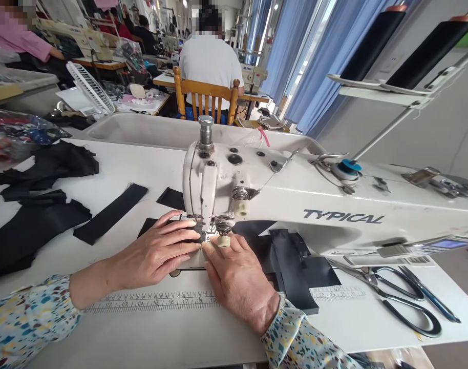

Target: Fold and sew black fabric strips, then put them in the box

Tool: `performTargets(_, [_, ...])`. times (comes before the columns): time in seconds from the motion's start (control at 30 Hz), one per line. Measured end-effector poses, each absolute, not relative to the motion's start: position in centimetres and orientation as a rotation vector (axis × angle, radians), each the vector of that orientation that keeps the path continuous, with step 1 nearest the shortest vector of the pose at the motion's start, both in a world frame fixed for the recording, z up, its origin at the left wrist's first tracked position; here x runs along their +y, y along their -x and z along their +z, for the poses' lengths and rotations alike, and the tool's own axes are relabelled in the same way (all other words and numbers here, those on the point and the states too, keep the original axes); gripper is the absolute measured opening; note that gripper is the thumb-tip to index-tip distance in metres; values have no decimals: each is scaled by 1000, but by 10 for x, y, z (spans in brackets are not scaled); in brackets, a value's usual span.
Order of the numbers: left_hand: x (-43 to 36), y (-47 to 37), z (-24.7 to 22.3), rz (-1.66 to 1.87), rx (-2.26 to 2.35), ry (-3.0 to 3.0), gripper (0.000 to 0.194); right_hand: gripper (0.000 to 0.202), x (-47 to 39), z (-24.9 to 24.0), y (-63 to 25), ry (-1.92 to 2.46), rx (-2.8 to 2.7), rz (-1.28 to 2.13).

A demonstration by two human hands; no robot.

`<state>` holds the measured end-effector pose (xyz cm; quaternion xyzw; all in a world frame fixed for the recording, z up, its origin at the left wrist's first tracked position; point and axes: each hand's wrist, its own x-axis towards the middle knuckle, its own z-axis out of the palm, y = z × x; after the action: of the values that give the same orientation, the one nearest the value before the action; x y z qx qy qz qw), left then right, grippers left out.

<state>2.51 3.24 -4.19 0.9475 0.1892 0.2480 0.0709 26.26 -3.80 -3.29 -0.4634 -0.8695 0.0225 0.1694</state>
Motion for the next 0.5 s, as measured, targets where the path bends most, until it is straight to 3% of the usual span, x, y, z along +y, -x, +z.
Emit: performTargets(0.5, [29, -26, -43, 695, 594, -2838, 25, 39, -36, -29, -267, 1374, -2419, 275])
